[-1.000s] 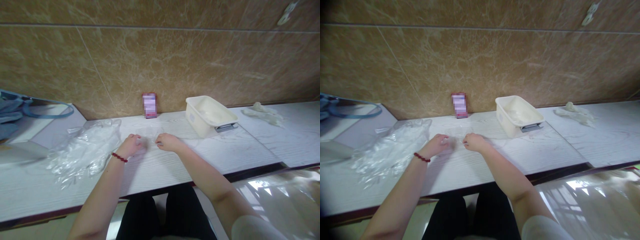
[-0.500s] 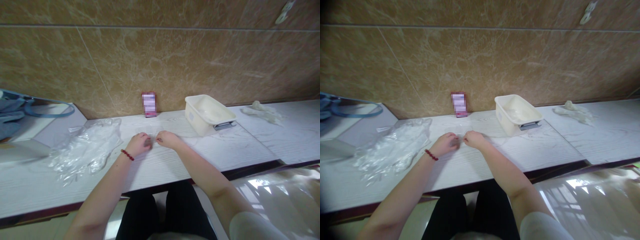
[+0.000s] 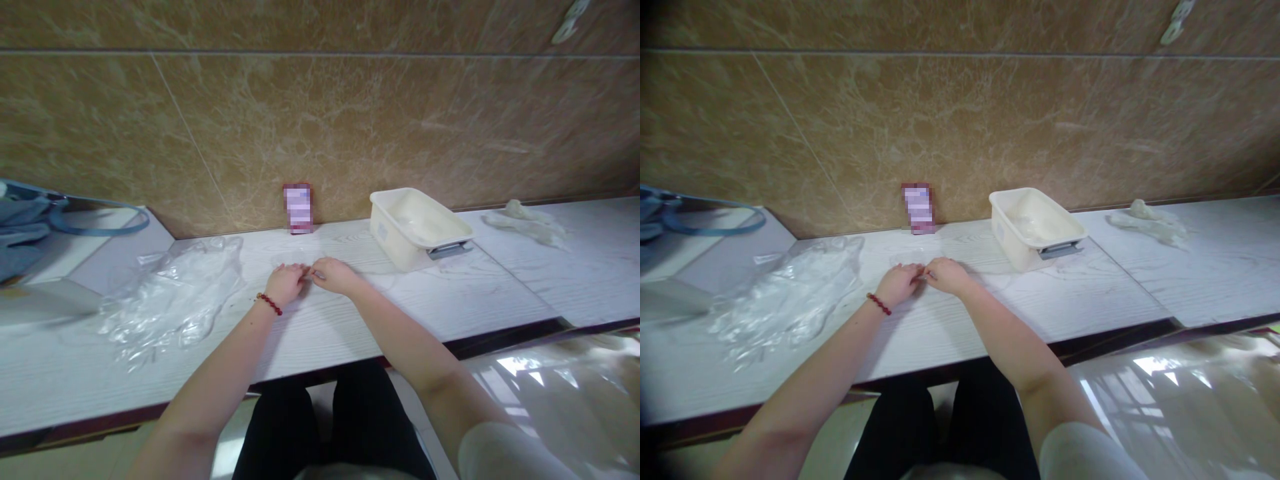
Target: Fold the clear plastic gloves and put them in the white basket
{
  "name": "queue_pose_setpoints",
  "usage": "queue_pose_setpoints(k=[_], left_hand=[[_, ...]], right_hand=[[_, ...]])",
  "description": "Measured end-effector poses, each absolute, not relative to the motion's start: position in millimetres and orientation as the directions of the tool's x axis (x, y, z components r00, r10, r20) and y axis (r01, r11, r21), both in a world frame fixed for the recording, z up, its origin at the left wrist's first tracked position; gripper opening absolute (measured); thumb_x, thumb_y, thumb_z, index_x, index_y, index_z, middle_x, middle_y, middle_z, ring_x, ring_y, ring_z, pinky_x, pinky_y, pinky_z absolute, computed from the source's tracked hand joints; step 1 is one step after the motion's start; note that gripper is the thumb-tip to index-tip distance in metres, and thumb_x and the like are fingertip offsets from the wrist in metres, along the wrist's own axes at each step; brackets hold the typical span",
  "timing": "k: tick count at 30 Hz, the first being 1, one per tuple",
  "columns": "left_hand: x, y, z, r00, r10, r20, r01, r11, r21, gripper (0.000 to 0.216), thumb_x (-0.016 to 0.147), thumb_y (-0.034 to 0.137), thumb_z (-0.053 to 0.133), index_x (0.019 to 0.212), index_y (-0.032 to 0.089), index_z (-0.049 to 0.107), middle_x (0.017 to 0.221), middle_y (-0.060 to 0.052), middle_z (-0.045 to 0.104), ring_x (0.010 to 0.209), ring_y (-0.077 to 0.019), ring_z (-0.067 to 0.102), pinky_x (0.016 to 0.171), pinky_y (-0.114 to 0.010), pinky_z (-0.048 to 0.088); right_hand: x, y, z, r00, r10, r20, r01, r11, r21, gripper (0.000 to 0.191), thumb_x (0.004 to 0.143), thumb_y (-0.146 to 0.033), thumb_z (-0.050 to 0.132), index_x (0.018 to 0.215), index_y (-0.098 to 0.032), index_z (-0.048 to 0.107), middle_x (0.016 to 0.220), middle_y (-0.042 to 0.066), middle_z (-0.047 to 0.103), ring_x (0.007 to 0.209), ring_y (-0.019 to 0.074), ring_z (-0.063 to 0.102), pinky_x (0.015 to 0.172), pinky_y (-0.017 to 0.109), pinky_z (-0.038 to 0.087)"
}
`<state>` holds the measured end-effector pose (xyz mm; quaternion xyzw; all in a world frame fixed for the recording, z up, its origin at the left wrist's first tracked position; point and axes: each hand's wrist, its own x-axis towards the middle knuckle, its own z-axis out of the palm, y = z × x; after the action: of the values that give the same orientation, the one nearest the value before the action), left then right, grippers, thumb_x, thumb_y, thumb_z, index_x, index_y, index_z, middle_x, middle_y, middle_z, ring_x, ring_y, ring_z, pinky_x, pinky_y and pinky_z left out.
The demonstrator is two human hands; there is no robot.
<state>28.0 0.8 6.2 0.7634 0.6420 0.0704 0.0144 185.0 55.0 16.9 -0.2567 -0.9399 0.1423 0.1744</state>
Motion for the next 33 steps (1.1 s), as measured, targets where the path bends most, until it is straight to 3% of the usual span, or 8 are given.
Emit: queue_pose_setpoints(k=[3,5,8,10,14,19,23,33], left_hand=[[25,0,11,0.146,0.983,0.111,0.953,-0.17,0.251,0.036,0.077,0.019,0.038,0.109,0.019,0.055,0.11,-0.008,0.059,0.101,-0.0215,0.054,0.096,-0.04,0.03],[19,-4,20,0.083,0.989,0.124,0.871,-0.132,0.474,0.036,0.08,0.028,0.037,0.107,0.016,0.057,0.107,-0.008,0.061,0.1,-0.0221,0.054,0.092,-0.037,0.035],[9,-15,38,-0.003,0.997,0.083,0.488,-0.071,0.87,0.046,0.083,0.041,0.033,0.111,0.011,0.053,0.11,-0.01,0.059,0.102,-0.0227,0.053,0.086,-0.036,0.041],[4,-21,48,-0.001,1.0,-0.006,0.148,0.006,0.989,0.048,0.085,0.04,0.029,0.12,0.011,0.045,0.113,-0.011,0.057,0.1,-0.0219,0.055,0.083,-0.037,0.044],[1,-24,51,0.032,0.969,-0.245,-0.203,0.247,0.948,0.041,0.084,0.032,0.032,0.116,0.011,0.047,0.101,-0.011,0.063,0.087,-0.0207,0.06,0.076,-0.036,0.049],[3,-17,42,0.068,0.906,-0.417,-0.385,0.41,0.827,0.028,0.084,0.026,0.037,0.097,0.012,0.057,0.083,-0.008,0.066,0.075,-0.0176,0.063,0.069,-0.03,0.051],[2,-14,38,0.068,0.885,-0.461,-0.536,0.423,0.731,0.022,0.083,0.017,0.039,0.093,0.013,0.057,0.079,-0.006,0.066,0.071,-0.0165,0.063,0.067,-0.03,0.051],[-5,-14,35,0.121,0.875,-0.468,-0.519,0.458,0.722,0.026,0.077,0.006,0.038,0.096,0.009,0.055,0.082,-0.011,0.066,0.074,-0.0192,0.064,0.064,-0.029,0.051]], right_hand=[[188,57,19,-0.746,0.574,0.339,0.413,0.797,-0.44,0.027,0.079,-0.034,0.048,0.097,-0.017,0.059,0.1,0.006,0.059,0.098,0.0147,0.05,0.088,0.028,0.033],[191,62,22,-0.629,0.664,0.405,0.421,0.729,-0.54,0.038,0.081,-0.041,0.042,0.109,-0.018,0.052,0.112,0.006,0.054,0.108,0.0147,0.044,0.092,0.028,0.03],[192,70,26,-0.432,0.835,0.34,0.37,0.508,-0.778,0.048,0.089,-0.039,0.012,0.122,-0.017,0.039,0.124,0.008,0.046,0.115,0.0129,0.04,0.091,0.028,0.033],[191,73,29,-0.457,0.875,0.159,0.28,0.312,-0.908,0.059,0.088,-0.032,-0.007,0.126,-0.014,0.034,0.123,0.01,0.047,0.112,0.0128,0.044,0.086,0.028,0.038],[187,64,35,-0.702,0.703,-0.116,0.155,-0.008,-0.988,0.063,0.088,-0.038,-0.006,0.121,-0.012,0.042,0.106,0.011,0.059,0.094,0.0148,0.057,0.077,0.029,0.045],[192,53,35,-0.826,0.532,-0.185,0.01,-0.315,-0.949,0.04,0.087,-0.042,0.029,0.108,-0.016,0.05,0.097,0.008,0.062,0.082,0.0146,0.06,0.074,0.032,0.048],[195,58,30,-0.837,0.505,-0.212,0.016,-0.364,-0.931,0.028,0.073,-0.028,0.06,0.098,-0.017,0.056,0.093,0.007,0.063,0.077,0.0137,0.062,0.068,0.026,0.05],[190,63,15,-0.74,0.575,-0.349,0.072,-0.448,-0.891,0.013,0.074,-0.023,0.059,0.085,-0.016,0.056,0.078,0.004,0.064,0.066,0.0111,0.063,0.052,0.016,0.048]])
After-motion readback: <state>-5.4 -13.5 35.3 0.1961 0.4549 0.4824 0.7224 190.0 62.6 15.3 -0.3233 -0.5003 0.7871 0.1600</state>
